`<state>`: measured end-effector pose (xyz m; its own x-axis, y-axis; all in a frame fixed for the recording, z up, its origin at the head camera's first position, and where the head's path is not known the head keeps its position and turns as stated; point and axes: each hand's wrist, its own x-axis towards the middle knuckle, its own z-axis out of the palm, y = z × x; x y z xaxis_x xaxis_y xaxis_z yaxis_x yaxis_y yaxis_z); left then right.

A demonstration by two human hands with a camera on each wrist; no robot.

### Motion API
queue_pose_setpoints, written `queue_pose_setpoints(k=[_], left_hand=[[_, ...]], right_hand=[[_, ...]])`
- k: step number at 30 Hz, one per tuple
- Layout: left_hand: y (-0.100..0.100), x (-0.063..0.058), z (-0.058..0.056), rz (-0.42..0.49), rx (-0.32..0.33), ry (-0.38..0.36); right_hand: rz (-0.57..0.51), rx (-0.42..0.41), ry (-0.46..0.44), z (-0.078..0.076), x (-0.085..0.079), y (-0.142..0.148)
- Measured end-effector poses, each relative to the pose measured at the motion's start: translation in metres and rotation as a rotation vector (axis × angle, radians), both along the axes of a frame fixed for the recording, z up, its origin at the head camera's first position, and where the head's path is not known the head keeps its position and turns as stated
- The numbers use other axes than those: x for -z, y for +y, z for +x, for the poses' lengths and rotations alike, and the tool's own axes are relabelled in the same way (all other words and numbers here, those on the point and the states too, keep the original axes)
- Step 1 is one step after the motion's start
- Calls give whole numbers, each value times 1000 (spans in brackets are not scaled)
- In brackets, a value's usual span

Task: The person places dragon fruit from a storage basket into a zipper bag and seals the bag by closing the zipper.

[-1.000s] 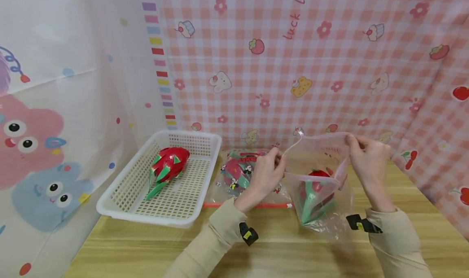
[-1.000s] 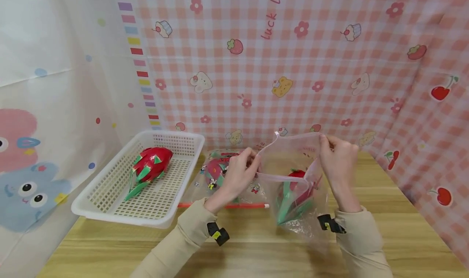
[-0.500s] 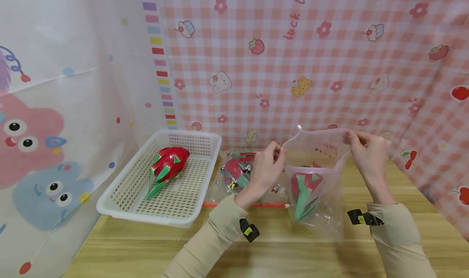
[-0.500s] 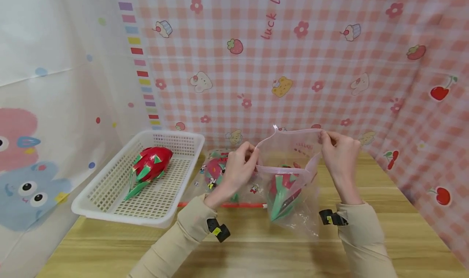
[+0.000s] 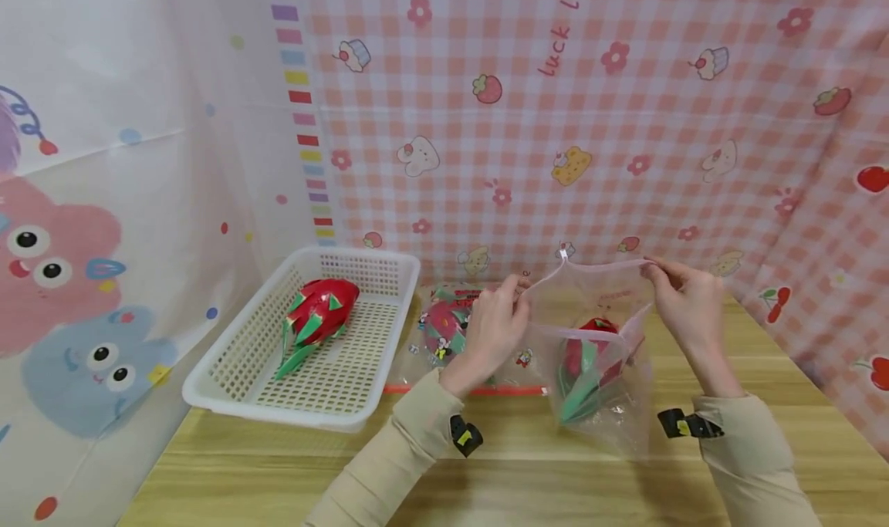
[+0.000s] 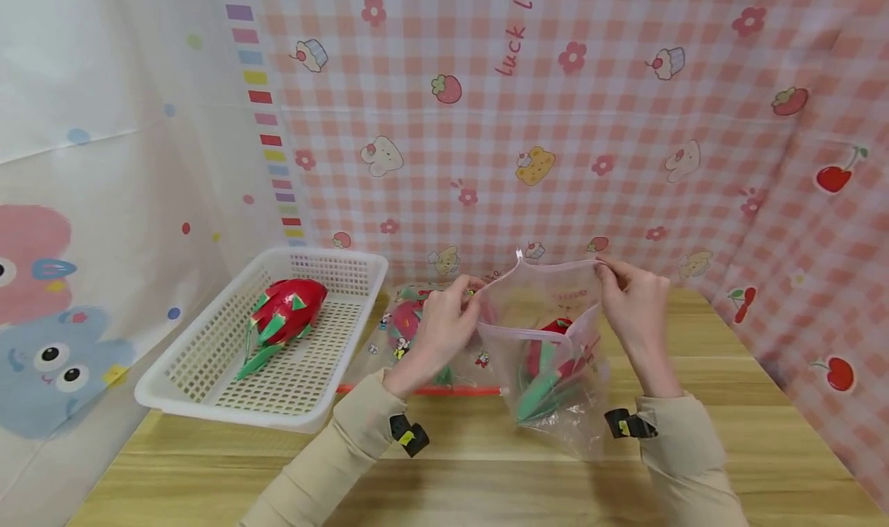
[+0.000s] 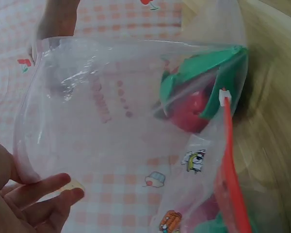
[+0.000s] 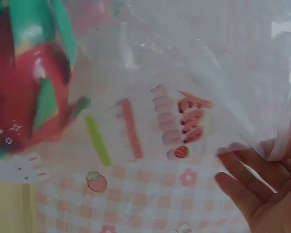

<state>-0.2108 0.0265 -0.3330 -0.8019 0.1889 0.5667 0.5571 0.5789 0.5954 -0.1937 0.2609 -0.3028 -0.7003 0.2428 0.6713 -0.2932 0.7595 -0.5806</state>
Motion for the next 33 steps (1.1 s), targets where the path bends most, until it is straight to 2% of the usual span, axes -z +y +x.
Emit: queue_pose_setpoints(k=[3, 6, 9, 13, 17, 21, 26, 33], left_hand=[[0, -3, -1, 45, 22, 7], [-2, -1, -1, 31, 25, -10], [-5, 3, -2, -5, 43, -32], [-8, 5, -4, -57, 93, -48], [-11, 4, -5, -87, 167, -104], [-18, 0, -8, -126, 190, -144], [-39, -7, -18, -168, 135, -175], [-91, -14, -41, -228, -28, -203]], right_hand=[[-31, 28, 50, -1, -3, 1], [-77, 34, 1, 0, 1, -1], [-153, 3, -81, 1, 9, -4], [-256, -47, -110, 2, 13, -7], [-296, -87, -140, 3, 14, -9], [-364, -147, -153, 2, 14, -10], [-424, -193, -140, 2, 13, -12], [-425, -208, -149, 6, 13, -12]])
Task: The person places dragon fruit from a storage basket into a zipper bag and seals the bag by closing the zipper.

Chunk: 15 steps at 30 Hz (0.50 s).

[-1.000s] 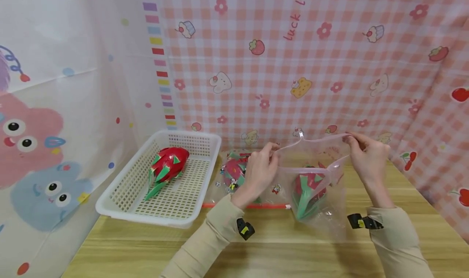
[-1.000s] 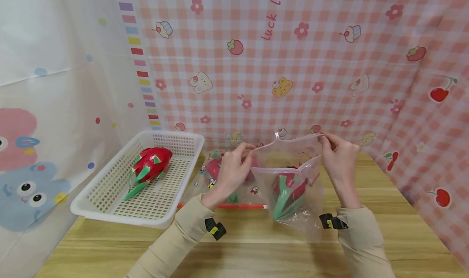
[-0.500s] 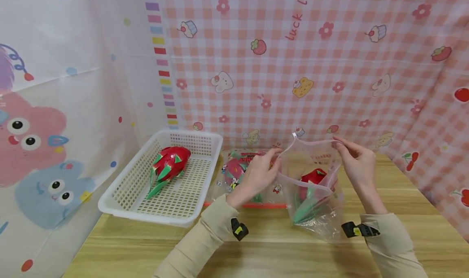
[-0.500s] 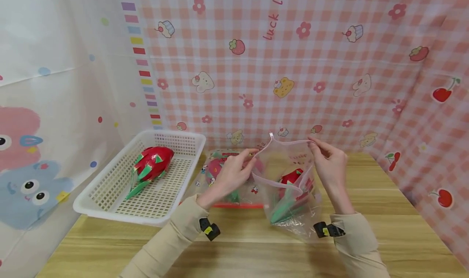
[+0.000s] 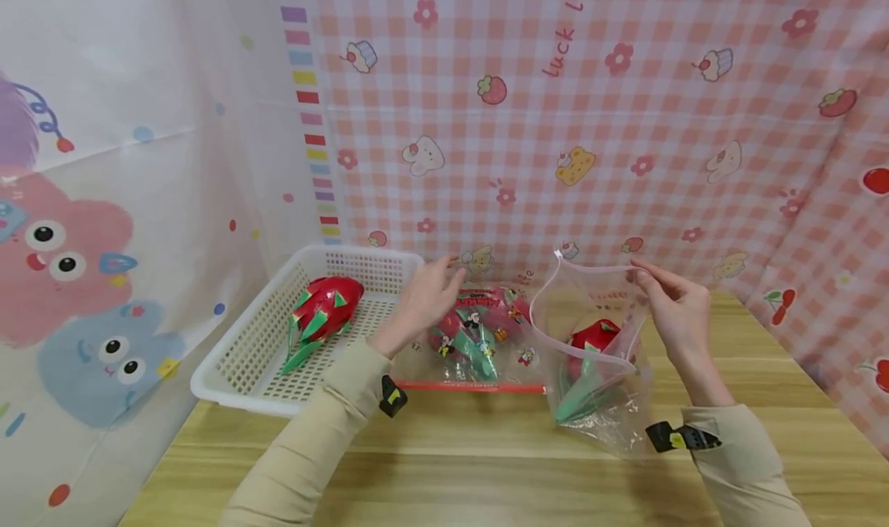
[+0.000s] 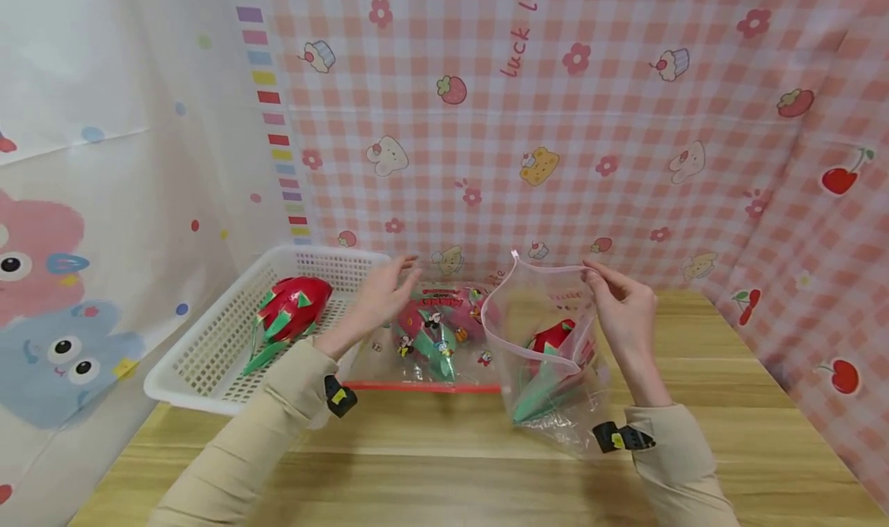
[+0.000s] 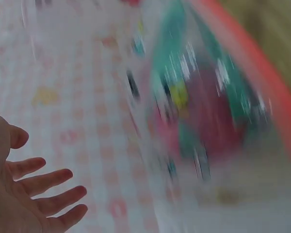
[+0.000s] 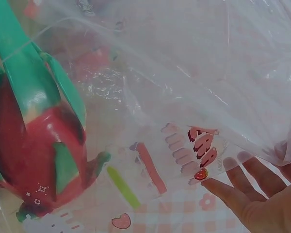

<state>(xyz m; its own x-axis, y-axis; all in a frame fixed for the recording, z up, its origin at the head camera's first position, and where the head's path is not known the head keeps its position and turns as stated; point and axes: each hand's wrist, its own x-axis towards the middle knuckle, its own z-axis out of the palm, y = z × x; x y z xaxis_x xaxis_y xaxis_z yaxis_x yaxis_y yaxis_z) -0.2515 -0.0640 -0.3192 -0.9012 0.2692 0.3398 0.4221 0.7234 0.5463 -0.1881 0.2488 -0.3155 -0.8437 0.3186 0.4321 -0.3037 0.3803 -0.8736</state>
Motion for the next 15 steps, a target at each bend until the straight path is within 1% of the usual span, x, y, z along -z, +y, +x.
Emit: queue_pose_setpoints(k=[2, 4, 6, 8, 9, 11, 15], left_hand=[[-19, 0, -9, -43, -51, 25], [-39, 1, -19, -94, -105, 83], [-59, 5, -29, -165, -162, 160], [-77, 9, -37, -216, -211, 195], [-86, 12, -41, -237, -235, 193], [-103, 18, -47, -278, -268, 147], [-132, 34, -56, -385, -325, -12]], right_hand=[[6, 3, -9, 0, 0, 0], [15, 5, -15, 0, 0, 0], [15, 2, -15, -1, 0, 1], [17, -2, -14, -1, 1, 1], [17, -5, -14, -2, 1, 2], [24, -6, -14, -2, 2, 2], [46, -10, -21, -3, 2, 2]])
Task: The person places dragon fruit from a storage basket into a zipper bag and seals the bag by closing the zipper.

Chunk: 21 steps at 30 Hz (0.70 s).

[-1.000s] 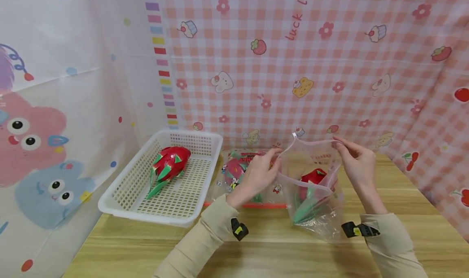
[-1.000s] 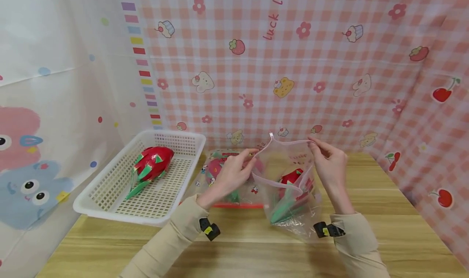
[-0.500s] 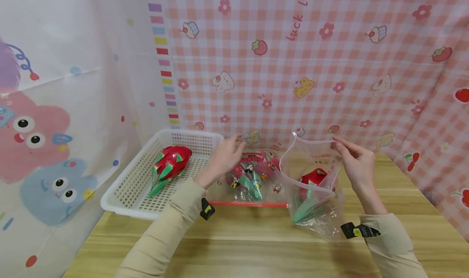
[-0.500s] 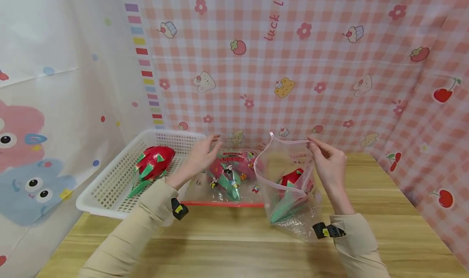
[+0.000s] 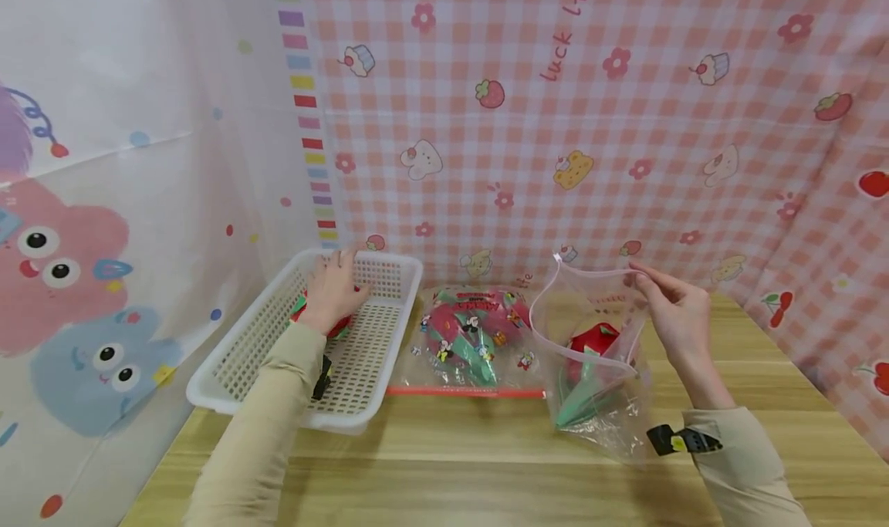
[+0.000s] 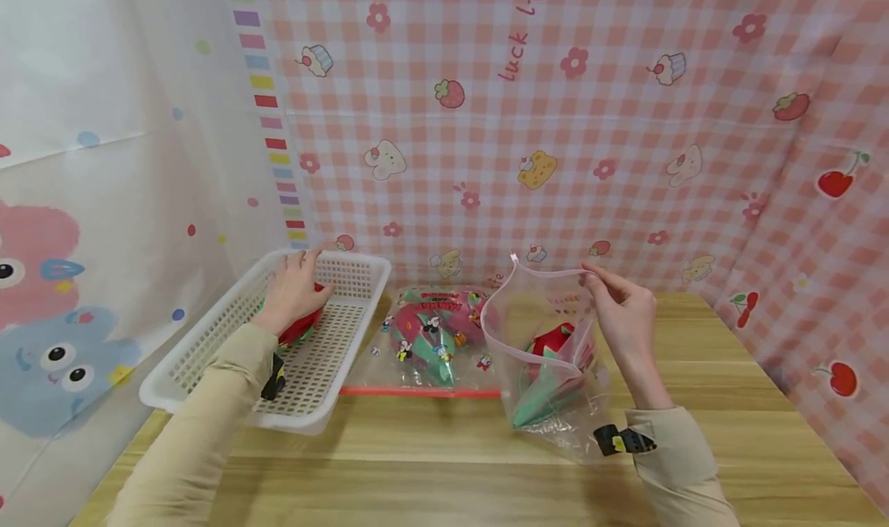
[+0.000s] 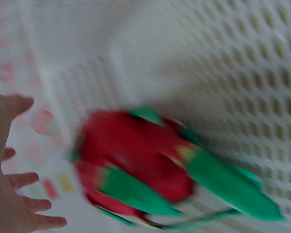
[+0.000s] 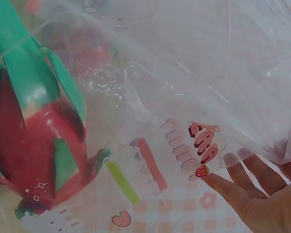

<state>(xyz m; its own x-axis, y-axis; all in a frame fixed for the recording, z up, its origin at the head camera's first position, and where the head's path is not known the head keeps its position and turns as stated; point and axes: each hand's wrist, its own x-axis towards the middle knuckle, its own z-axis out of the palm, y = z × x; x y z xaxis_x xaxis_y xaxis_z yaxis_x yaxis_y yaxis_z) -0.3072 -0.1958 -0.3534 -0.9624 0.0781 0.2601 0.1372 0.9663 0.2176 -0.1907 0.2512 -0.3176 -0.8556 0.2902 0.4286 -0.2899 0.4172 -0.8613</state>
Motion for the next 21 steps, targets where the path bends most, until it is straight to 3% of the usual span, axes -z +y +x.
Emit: queue_pose_setpoints(k=[4, 9, 14, 21], left_hand=[[-21, 18, -3, -86, -56, -126], [-34, 33, -2, -100, -70, -226], [-37, 36, -1, -60, -37, -232], [-35, 39, -2, -80, -5, -156]], right_hand=[[19, -2, 2, 0, 1, 1], [47, 5, 11, 1, 2, 3], [57, 6, 7, 1, 2, 4], [42, -4, 15, 1, 1, 4]])
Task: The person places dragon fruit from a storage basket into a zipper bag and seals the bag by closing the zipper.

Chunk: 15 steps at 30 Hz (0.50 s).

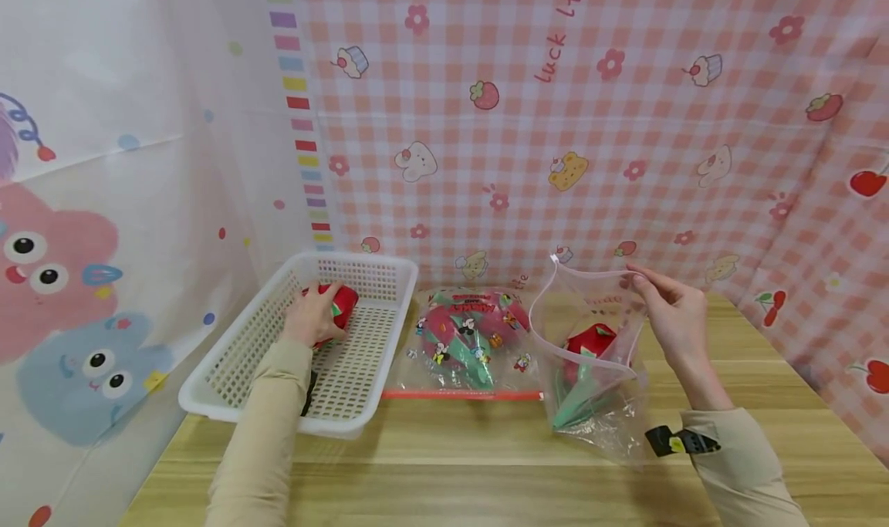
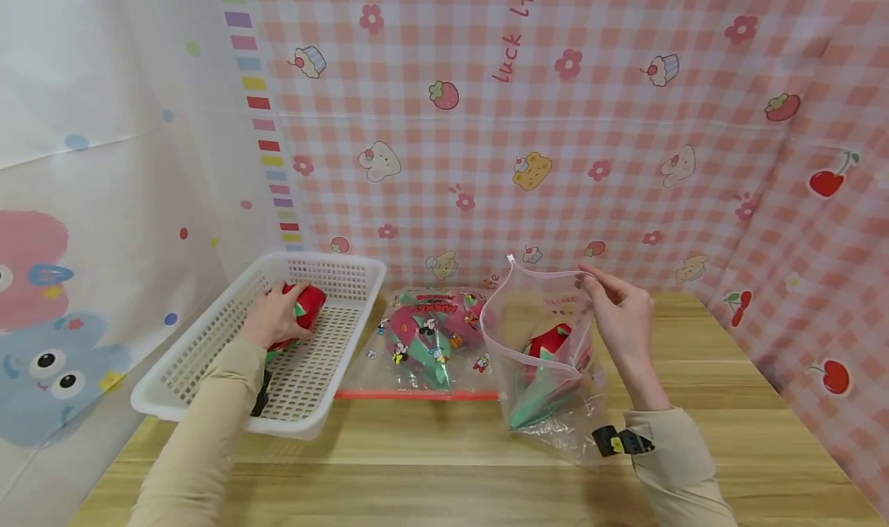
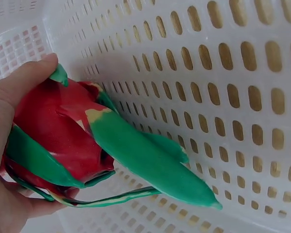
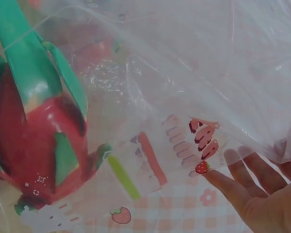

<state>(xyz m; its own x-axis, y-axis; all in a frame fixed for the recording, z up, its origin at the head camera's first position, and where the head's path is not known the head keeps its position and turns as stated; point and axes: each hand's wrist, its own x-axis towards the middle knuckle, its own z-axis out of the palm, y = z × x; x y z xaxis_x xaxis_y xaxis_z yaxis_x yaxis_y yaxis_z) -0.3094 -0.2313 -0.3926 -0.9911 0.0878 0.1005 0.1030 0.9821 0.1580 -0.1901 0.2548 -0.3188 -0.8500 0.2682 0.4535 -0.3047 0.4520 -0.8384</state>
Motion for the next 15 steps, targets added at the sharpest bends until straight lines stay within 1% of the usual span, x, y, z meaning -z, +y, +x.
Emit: queue_pose_setpoints(k=[4, 8, 15], left_hand=[[0, 1, -1, -34, 15, 37], [0, 2, 0, -60, 20, 49], [-1, 2, 1, -45, 27, 75]], right_hand=[[-11, -1, -5, 0, 0, -1], [-19, -4, -13, 1, -1, -2], [-28, -5, -18, 1, -1, -1]])
